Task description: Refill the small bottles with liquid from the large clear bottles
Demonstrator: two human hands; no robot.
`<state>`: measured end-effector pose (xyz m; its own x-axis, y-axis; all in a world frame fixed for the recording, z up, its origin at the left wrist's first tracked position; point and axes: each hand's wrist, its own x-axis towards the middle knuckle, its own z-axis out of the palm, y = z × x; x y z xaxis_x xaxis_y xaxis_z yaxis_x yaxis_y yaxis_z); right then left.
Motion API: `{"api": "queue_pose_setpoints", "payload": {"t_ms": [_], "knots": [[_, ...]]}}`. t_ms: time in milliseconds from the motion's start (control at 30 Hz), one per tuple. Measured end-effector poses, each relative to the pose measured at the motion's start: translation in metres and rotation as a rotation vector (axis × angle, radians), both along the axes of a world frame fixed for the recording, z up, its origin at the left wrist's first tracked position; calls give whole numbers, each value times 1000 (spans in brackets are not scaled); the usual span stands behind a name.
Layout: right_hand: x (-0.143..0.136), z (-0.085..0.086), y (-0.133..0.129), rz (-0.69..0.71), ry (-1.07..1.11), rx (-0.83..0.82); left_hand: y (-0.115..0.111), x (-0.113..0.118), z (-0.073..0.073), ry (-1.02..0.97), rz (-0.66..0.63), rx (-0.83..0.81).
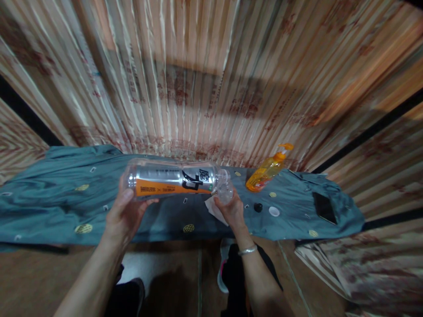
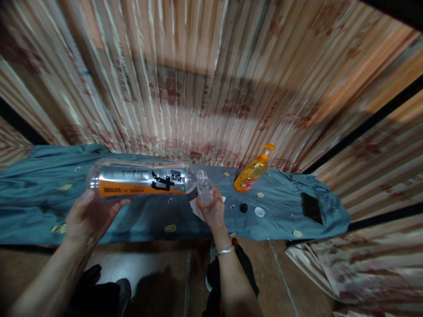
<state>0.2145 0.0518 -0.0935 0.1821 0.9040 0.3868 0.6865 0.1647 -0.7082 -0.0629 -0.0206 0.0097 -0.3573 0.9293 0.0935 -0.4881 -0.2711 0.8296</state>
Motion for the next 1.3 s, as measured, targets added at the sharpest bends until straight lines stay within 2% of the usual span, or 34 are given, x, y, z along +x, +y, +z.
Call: {"api": "queue_pose_setpoints", "payload": {"t_ms": [800, 1300], "knots": [[-1, 3, -1, 9, 22, -12, 2, -2, -4, -9, -22, 21], [0, 5, -2, 7, 27, -26, 2, 5, 7, -54, 50, -64]]}}
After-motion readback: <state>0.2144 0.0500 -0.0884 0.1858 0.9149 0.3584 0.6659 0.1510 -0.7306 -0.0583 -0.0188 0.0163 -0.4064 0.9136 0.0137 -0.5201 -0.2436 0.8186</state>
